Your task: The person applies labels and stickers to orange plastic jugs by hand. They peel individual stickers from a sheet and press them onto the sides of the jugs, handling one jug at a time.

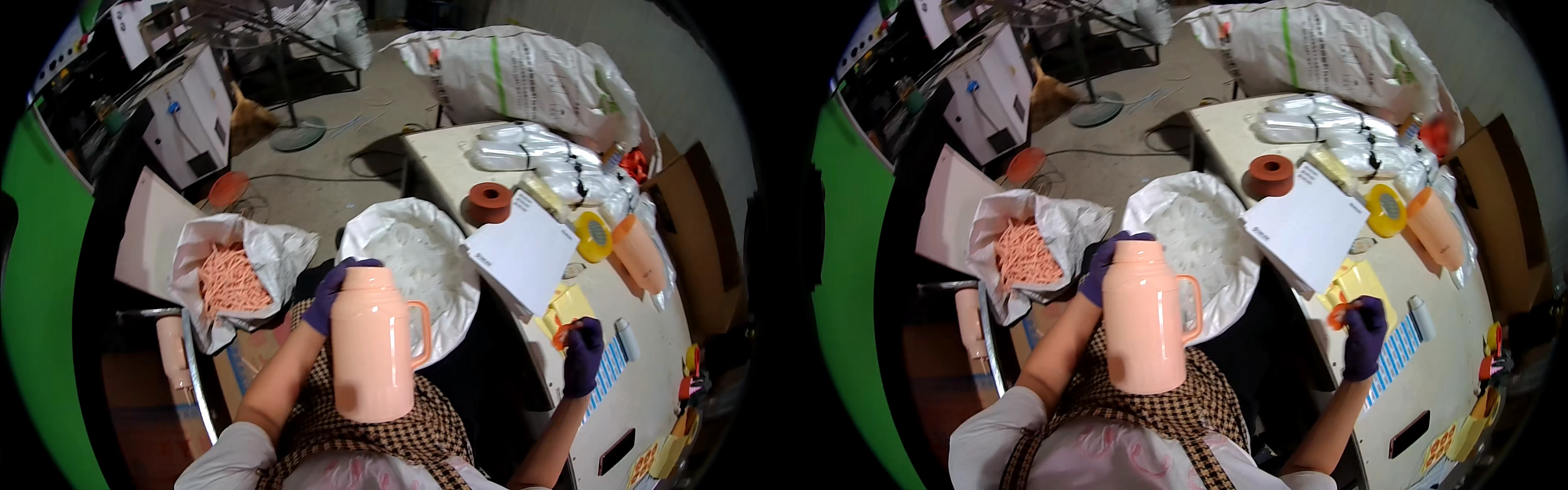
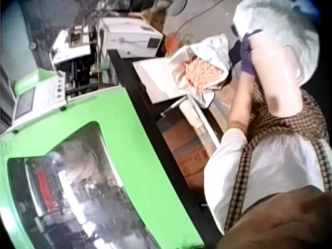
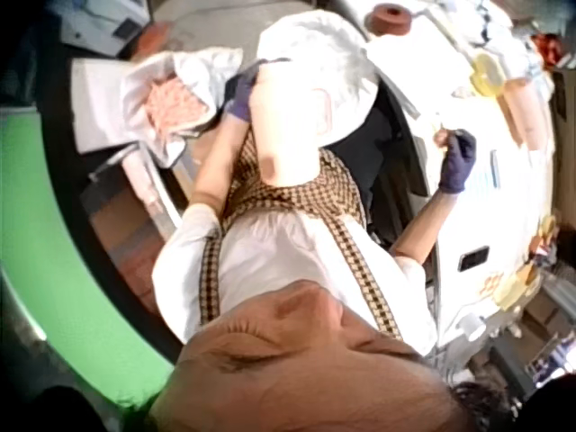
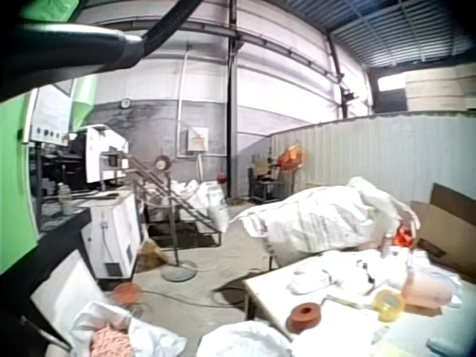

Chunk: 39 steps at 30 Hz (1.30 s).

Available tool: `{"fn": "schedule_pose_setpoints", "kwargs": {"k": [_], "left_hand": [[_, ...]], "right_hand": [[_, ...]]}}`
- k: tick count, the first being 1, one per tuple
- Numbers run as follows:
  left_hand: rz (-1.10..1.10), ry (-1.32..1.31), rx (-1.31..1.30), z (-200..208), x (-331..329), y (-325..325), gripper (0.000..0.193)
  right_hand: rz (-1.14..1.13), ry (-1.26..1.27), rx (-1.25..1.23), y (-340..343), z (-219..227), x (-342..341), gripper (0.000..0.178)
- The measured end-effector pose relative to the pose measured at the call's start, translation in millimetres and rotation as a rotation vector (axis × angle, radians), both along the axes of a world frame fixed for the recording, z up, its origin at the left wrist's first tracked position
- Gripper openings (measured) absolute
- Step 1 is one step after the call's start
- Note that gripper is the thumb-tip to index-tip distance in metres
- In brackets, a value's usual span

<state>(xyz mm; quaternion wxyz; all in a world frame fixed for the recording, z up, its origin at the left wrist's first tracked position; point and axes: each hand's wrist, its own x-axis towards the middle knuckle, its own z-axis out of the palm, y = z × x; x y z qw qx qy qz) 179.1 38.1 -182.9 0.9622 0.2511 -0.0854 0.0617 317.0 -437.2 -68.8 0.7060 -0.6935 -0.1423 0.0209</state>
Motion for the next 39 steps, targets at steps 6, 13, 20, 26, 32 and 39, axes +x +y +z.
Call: {"fn": "schedule_pose_setpoints", "kwargs": {"k": [6,13,20,26,32,39], "left_hand": [[0.038,0.230,0.088,24.6,-14.0,-1.5,0.053],[0.109,0.217,0.227,26.3,-17.3,-0.3,0.046],[0.172,0.317,0.180,10.0,-10.6,-4.0,0.034],[0.352,0.286,0.442,16.1,-23.6,1.3,0.035],[0.398,0.380,0.827,43.4,-36.1,10.6,0.040],[0.340,0.304,0.822,100.2,-60.6,16.2,0.090]], "right_hand": [[0.683,0.362,-0.117,181.2,36.1,-102.6,0.075],[0.829,0.371,-0.134,215.4,20.3,-101.2,0.077],[0.640,0.083,-0.377,222.2,13.6,-121.7,0.092],[0.077,-0.623,-0.509,192.7,-48.8,-98.7,0.087],[0.891,-0.564,-0.444,155.6,-34.2,-126.9,0.068],[-0.151,-0.669,-0.926,64.7,21.6,52.9,0.024]]}}
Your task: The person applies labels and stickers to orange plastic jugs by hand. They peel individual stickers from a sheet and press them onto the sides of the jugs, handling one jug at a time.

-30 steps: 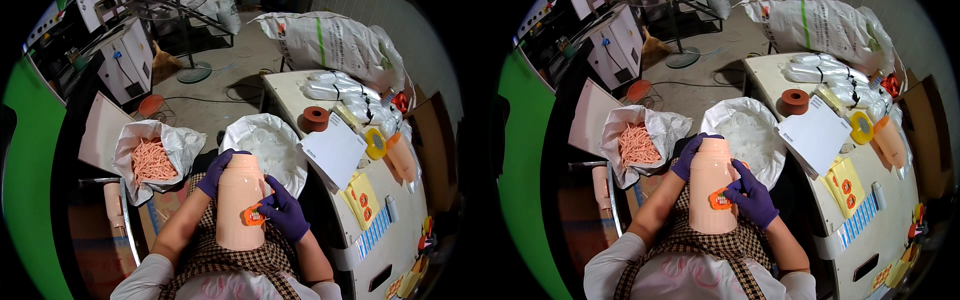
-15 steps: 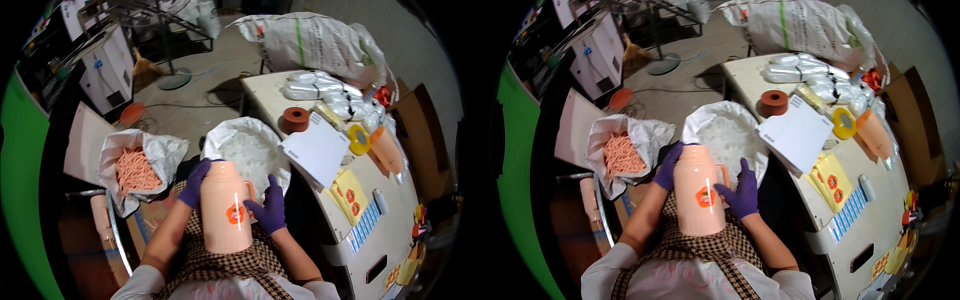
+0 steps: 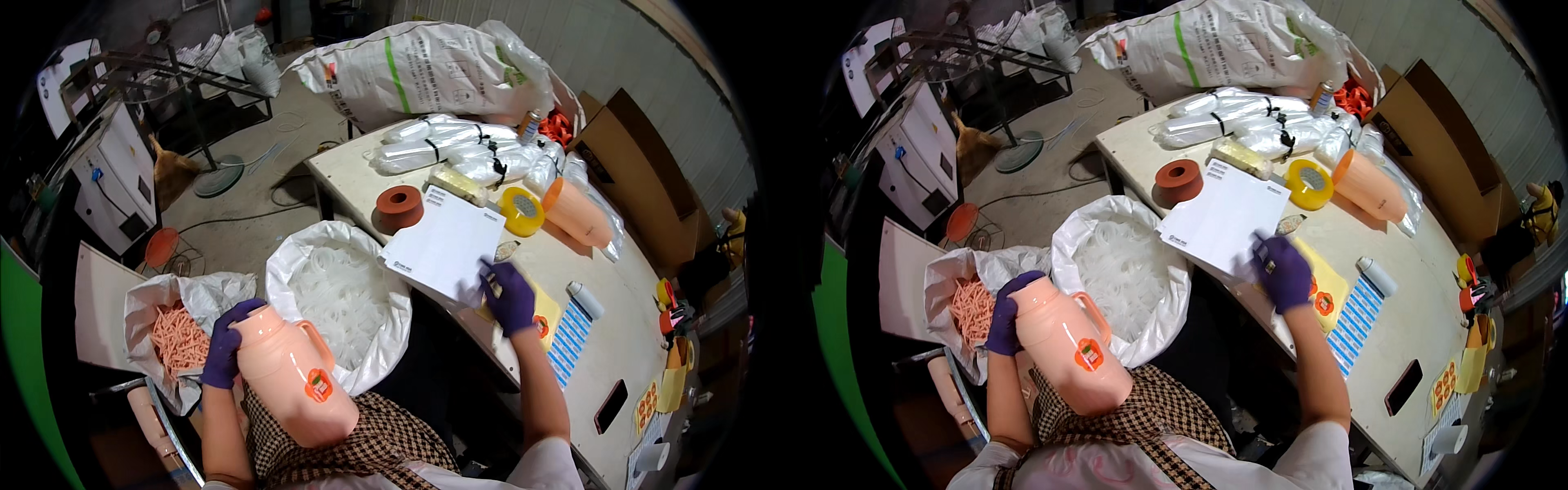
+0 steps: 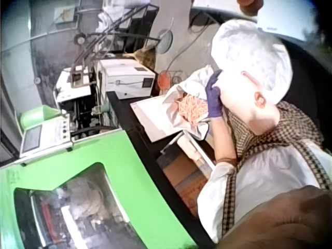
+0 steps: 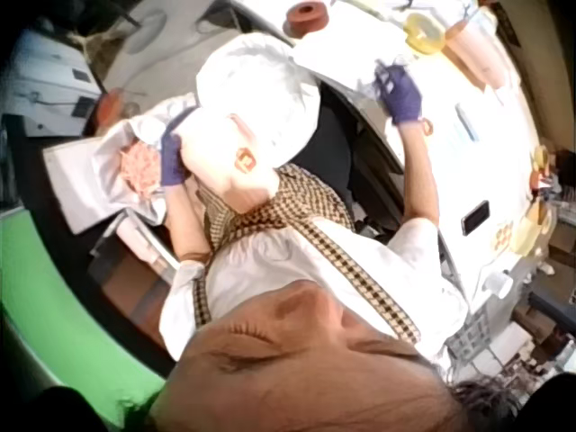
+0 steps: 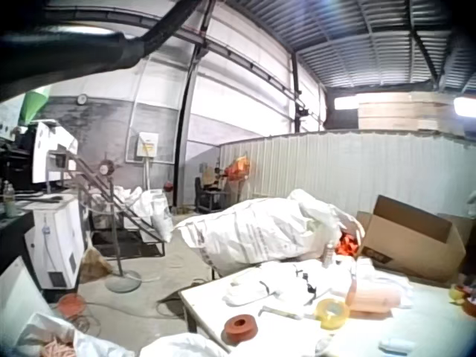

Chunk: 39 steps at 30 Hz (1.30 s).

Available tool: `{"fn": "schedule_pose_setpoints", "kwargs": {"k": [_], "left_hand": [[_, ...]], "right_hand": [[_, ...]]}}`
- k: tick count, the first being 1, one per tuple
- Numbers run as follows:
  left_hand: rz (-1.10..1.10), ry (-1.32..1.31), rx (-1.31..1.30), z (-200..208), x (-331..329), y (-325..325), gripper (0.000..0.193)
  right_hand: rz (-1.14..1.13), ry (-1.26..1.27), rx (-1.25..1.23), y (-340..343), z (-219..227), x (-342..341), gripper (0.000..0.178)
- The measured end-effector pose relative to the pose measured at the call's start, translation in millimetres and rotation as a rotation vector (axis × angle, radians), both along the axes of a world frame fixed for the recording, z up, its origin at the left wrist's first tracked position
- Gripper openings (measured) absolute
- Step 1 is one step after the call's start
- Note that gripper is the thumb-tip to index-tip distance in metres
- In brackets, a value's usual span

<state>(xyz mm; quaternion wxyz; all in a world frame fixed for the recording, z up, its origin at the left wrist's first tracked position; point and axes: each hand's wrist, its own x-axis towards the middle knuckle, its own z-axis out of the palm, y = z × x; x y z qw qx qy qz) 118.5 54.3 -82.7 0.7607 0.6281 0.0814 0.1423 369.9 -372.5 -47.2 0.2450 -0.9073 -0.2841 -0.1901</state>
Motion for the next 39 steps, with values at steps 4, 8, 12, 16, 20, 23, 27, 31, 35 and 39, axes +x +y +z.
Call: {"fn": "schedule_pose_setpoints", "kwargs": {"k": [4,8,12,16,20,23,27,31,35,39], "left_hand": [[-0.026,0.029,-0.089,20.9,0.3,-9.3,0.094],[0.157,-0.081,0.063,36.8,-4.9,-17.5,0.077],[0.414,-0.352,0.240,83.4,11.7,-37.9,0.055],[0.262,-0.722,0.469,139.9,79.6,-62.8,0.040],[0.141,-0.897,0.737,193.3,169.4,-131.3,0.037],[0.098,-0.945,0.751,188.3,239.4,-190.8,0.039],[0.137,-0.818,1.010,145.7,292.0,-188.1,0.045],[0.026,-0.677,0.967,144.4,290.9,-197.8,0.044],[-0.005,-0.763,0.960,150.7,289.1,-201.0,0.043],[-0.018,-0.734,0.979,151.8,287.5,-197.6,0.042]], "right_hand": [[-0.439,0.344,-0.314,-45.8,-19.9,114.2,0.045],[-0.462,0.658,-0.267,-44.5,-45.8,160.7,0.065],[-0.431,0.814,-0.208,-41.2,-36.9,161.2,0.071],[-0.536,0.770,-0.193,-51.7,-56.5,179.3,0.058],[-0.520,0.596,0.134,-51.2,-21.3,162.7,0.056],[-0.386,0.405,-0.043,-79.3,3.9,144.1,0.048],[-0.155,0.169,-0.197,-41.9,-11.7,138.8,0.031],[-0.168,0.150,-0.222,-37.4,-17.4,123.7,0.031],[-0.213,0.121,-0.298,-29.9,-34.2,145.7,0.029],[-0.242,0.159,-0.324,-19.2,-31.9,164.4,0.030]]}}
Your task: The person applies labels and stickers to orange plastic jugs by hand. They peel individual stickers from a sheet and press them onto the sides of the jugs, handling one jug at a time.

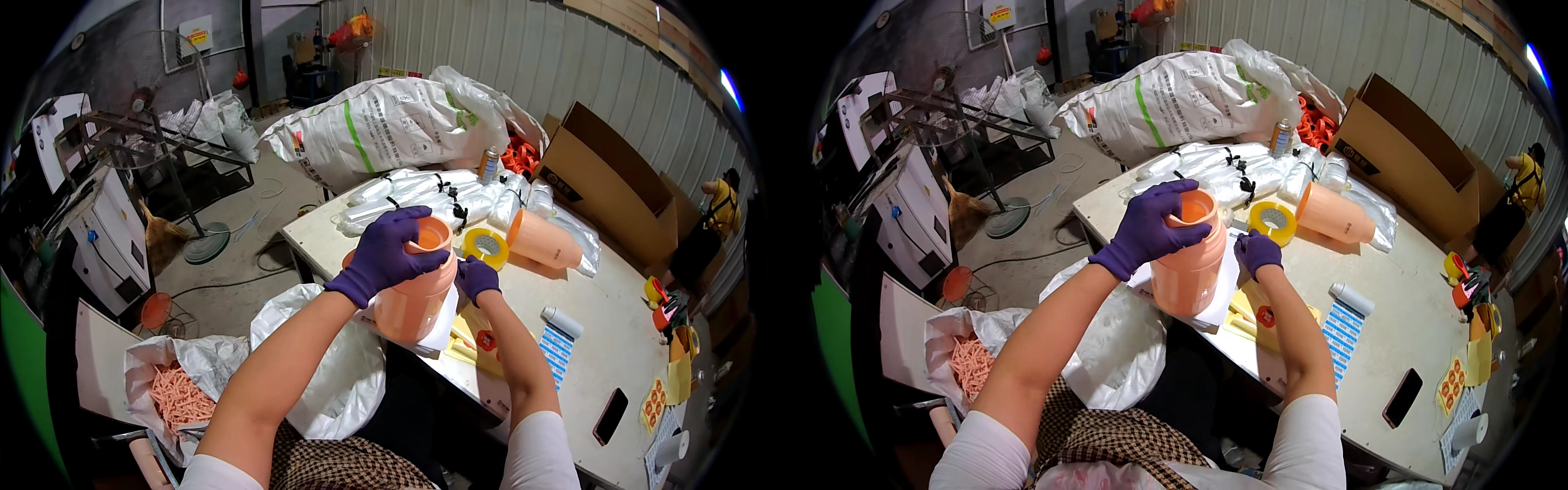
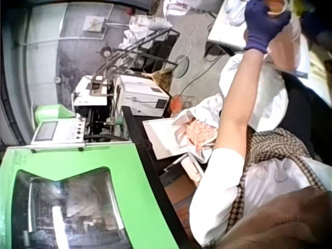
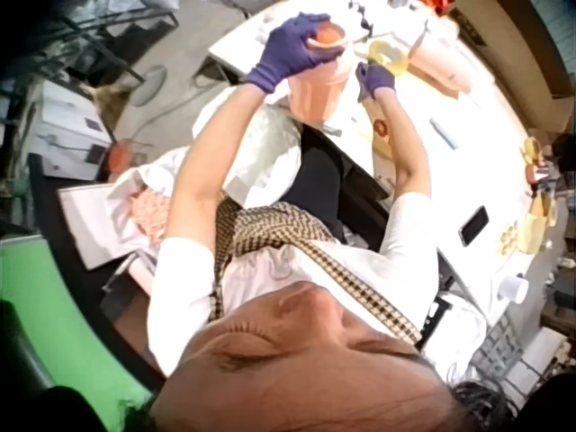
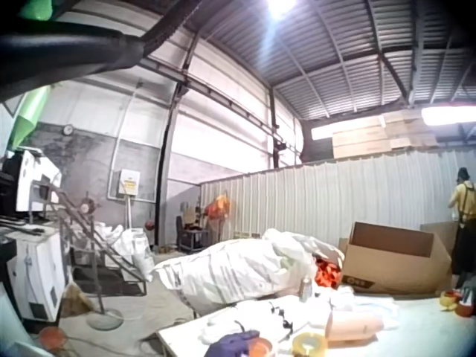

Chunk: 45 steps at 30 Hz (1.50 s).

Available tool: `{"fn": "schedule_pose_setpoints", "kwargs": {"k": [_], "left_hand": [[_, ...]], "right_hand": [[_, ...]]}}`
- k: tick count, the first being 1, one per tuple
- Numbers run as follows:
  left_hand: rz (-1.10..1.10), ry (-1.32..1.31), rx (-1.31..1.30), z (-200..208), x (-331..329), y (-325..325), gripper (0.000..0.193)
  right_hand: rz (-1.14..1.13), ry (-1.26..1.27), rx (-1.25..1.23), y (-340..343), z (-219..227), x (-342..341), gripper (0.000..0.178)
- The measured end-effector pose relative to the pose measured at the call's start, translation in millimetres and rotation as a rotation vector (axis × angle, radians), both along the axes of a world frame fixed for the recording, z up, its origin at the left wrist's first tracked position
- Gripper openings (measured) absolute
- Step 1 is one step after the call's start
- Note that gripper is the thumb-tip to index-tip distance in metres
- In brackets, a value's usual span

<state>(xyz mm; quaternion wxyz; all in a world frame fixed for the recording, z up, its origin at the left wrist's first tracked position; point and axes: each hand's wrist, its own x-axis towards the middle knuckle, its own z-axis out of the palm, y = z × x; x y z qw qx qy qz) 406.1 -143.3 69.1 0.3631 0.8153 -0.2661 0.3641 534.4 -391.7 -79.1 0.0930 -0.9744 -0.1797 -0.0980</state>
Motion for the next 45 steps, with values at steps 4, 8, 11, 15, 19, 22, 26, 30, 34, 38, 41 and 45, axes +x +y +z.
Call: {"fn": "schedule_pose_setpoints", "kwargs": {"k": [4,8,11,15,19,22,26,30,34,38,41,45], "left_hand": [[-0.023,-0.017,0.002,5.1,-2.2,-5.5,0.041],[0.001,-0.059,0.019,-2.6,-5.8,8.7,0.041],[0.105,-0.147,0.036,11.6,-42.7,35.1,0.040],[0.210,0.363,-0.195,26.3,-112.3,78.6,0.045],[0.239,0.743,-0.105,-85.9,-175.0,118.2,0.050],[0.392,0.888,-0.337,-116.7,-209.1,123.3,0.044],[0.482,0.458,-0.404,-124.0,-221.5,141.0,0.038],[0.416,0.571,-0.316,-105.0,-231.7,137.4,0.031],[0.258,0.706,-0.474,-96.5,-228.5,133.5,0.030],[0.162,0.630,-0.353,-98.0,-229.1,134.5,0.041],[0.198,0.583,-0.253,-108.4,-228.4,133.6,0.056],[0.088,0.677,-0.210,-108.0,-231.2,143.6,0.079]], "right_hand": [[-0.055,0.136,0.402,-25.5,-10.9,35.7,0.037],[-0.234,0.343,1.939,-27.6,26.5,38.9,0.034],[0.006,-0.091,1.688,-13.2,68.0,-41.3,0.025],[0.247,-0.514,0.785,1.0,85.4,-191.0,0.028],[0.535,-0.352,0.582,58.2,61.2,-291.9,0.040],[0.724,-0.350,0.503,89.5,50.3,-318.8,0.044],[0.826,-0.412,0.448,118.6,42.6,-331.3,0.052],[0.871,-0.519,0.345,134.9,54.3,-328.1,0.049],[0.901,-0.541,0.325,139.2,56.3,-322.6,0.046],[0.925,-0.546,0.264,141.2,56.9,-322.9,0.043],[0.904,-0.577,0.255,142.1,54.4,-323.0,0.043],[0.869,-0.588,0.252,141.3,48.2,-324.3,0.046]]}}
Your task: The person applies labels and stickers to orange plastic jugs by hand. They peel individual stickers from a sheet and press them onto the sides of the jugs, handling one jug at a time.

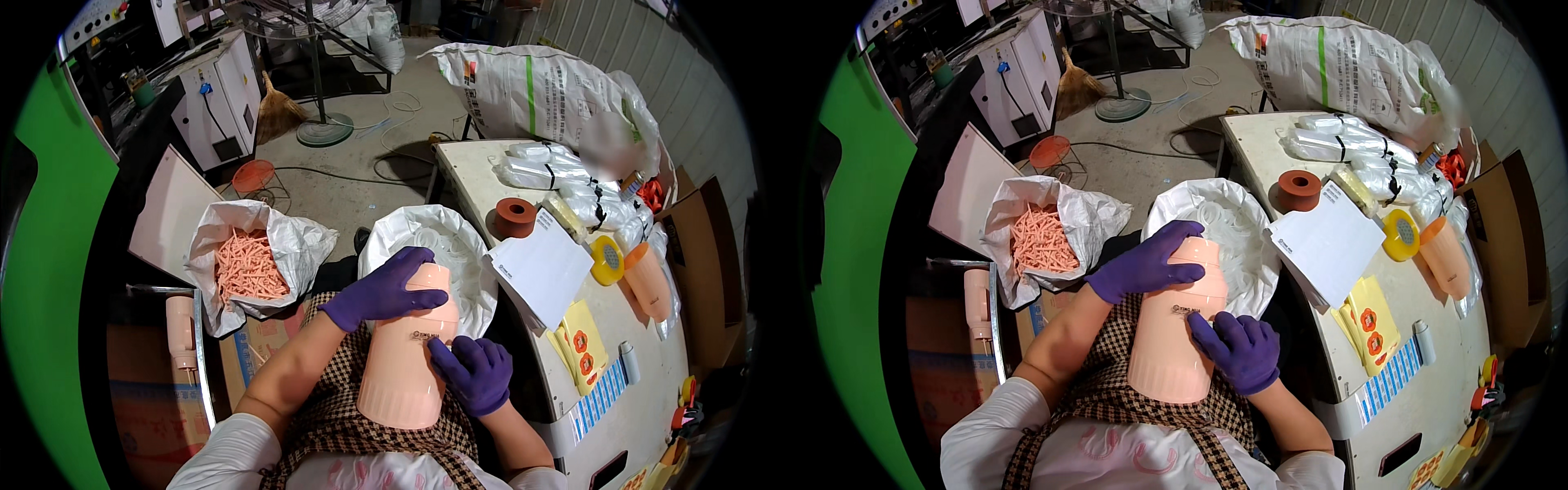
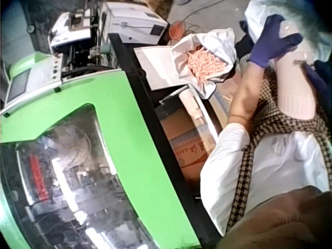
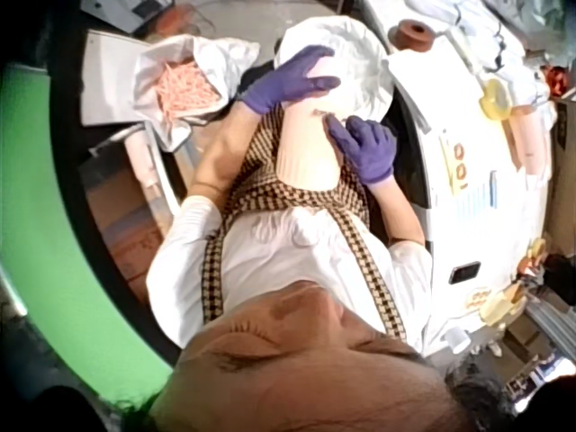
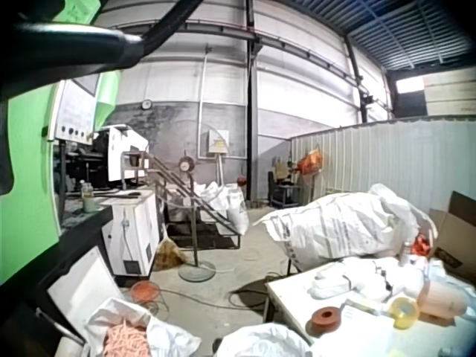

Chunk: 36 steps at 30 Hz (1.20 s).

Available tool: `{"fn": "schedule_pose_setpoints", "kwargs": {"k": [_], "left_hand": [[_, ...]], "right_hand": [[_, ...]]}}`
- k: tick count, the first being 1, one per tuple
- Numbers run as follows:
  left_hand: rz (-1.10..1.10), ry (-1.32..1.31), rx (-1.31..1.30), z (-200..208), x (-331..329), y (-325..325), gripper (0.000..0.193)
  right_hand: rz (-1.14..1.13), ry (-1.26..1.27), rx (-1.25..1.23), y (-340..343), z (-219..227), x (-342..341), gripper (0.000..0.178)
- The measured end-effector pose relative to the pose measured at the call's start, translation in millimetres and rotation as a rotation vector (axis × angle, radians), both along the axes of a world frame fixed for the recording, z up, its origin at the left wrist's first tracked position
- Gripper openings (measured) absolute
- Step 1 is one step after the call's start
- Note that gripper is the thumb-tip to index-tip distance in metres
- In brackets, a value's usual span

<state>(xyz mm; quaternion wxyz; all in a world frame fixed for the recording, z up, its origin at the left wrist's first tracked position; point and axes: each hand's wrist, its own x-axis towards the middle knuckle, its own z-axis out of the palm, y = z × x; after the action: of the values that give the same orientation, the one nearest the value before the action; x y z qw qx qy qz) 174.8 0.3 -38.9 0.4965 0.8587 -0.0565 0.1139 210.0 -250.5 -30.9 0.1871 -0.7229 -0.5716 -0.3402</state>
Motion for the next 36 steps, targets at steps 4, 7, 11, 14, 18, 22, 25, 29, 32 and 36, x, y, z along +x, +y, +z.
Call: {"fn": "schedule_pose_setpoints", "kwargs": {"k": [4,7,11,14,18,22,25,29,32,36], "left_hand": [[-0.002,0.122,-0.079,-0.7,-3.6,9.9,0.094],[-0.085,0.148,0.044,13.7,-9.3,9.5,0.106],[-0.143,0.254,0.126,16.4,-18.3,20.2,0.118],[-0.159,0.288,0.009,17.7,-25.6,32.7,0.119],[-0.132,0.227,-0.363,6.3,-29.1,28.9,0.096],[0.154,-0.037,-0.815,-71.4,-53.5,69.3,0.045],[-0.027,-0.546,-1.252,-73.1,-56.7,45.0,0.032],[-0.438,-0.850,-1.508,-43.9,-67.5,21.4,0.027],[-0.484,-0.871,-1.536,-38.2,-79.4,27.2,0.029],[-0.472,-0.882,-1.543,-38.9,-85.0,29.9,0.031]], "right_hand": [[-0.017,0.006,-0.027,1.4,2.8,-3.6,0.046],[0.005,0.063,-0.051,-1.4,5.1,-4.1,0.046],[-0.003,0.265,-0.267,-19.9,9.9,5.2,0.046],[-0.199,0.272,-0.184,-52.6,3.2,46.3,0.042],[-0.586,0.203,-0.152,-93.1,-7.6,153.4,0.044],[-0.256,0.230,0.067,-65.8,7.4,146.0,0.070],[0.160,0.853,-0.101,-61.2,-16.5,80.0,0.104],[0.544,1.000,-0.216,-36.3,-36.4,-7.2,0.115],[0.656,1.067,-0.127,-19.5,-46.5,-31.2,0.105],[0.605,1.356,-0.108,-11.6,-51.2,-45.6,0.080]]}}
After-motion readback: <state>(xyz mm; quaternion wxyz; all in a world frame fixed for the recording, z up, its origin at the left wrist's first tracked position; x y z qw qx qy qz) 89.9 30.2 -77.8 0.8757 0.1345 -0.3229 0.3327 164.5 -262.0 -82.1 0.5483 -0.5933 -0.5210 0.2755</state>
